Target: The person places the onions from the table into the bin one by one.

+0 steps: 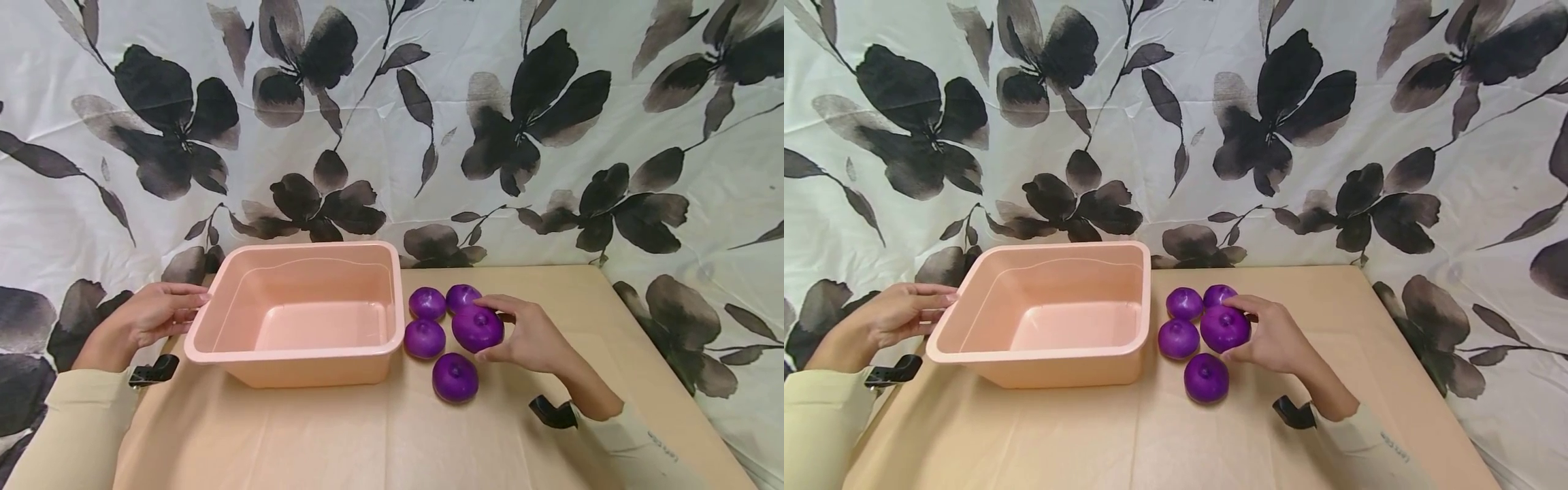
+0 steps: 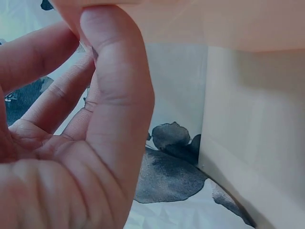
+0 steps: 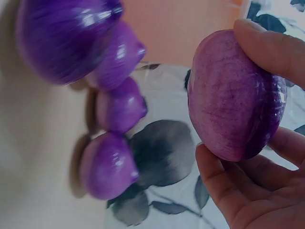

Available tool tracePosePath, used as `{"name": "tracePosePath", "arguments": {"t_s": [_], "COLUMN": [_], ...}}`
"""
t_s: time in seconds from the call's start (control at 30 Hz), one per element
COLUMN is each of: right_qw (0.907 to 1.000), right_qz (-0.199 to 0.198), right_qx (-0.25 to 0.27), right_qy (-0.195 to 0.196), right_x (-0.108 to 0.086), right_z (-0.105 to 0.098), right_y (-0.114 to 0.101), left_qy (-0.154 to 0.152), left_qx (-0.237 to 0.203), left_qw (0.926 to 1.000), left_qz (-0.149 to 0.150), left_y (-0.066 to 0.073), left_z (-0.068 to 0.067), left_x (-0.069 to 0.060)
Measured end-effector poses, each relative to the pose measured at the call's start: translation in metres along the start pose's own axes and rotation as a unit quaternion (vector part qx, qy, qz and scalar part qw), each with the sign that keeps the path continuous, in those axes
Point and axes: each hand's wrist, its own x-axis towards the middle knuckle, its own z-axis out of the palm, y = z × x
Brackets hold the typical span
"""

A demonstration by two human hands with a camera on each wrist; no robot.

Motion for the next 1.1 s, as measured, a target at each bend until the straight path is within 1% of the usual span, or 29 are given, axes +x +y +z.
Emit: {"name": "tracePosePath", "arguments": {"t_s": [0.07, 0.27, 0.43, 0.6, 0.67, 0.77, 0.9, 1.1], "right_qw": [1.0, 0.9994, 0.9989, 0.998, 0.9973, 0.9953, 0.9933, 0.9926], "right_qz": [-0.004, -0.009, -0.013, -0.038, -0.051, -0.062, -0.059, -0.052], "right_qx": [0.004, 0.023, 0.024, 0.02, 0.022, 0.041, 0.059, 0.054], "right_qy": [-0.005, -0.026, -0.038, -0.046, -0.048, -0.061, -0.08, -0.096], "right_x": [0.003, 0.013, 0.019, 0.026, 0.032, 0.042, 0.05, 0.06], "right_z": [-0.003, -0.011, -0.015, -0.017, -0.017, -0.017, -0.016, -0.013], "right_y": [-0.007, -0.026, -0.037, -0.049, -0.055, -0.065, -0.074, -0.085], "left_qy": [0.002, 0.003, -0.001, -0.001, 0.005, 0.012, 0.007, 0.004], "left_qx": [0.008, 0.013, 0.008, 0.011, 0.015, 0.016, 0.007, -0.003], "left_qw": [1.0, 0.9999, 1.0, 0.9999, 0.9999, 0.9997, 0.9999, 0.9999], "left_qz": [0.0, 0.001, 0.005, 0.005, 0.007, 0.01, 0.01, 0.011], "left_y": [0.0, 0.0, 0.0, 0.0, 0.0, -0.001, -0.002, -0.001], "left_z": [0.0, -0.001, 0.003, 0.006, 0.005, 0.003, 0.002, 0.002], "left_x": [0.001, 0.003, 0.005, 0.007, 0.005, 0.0, -0.002, 0.0]}}
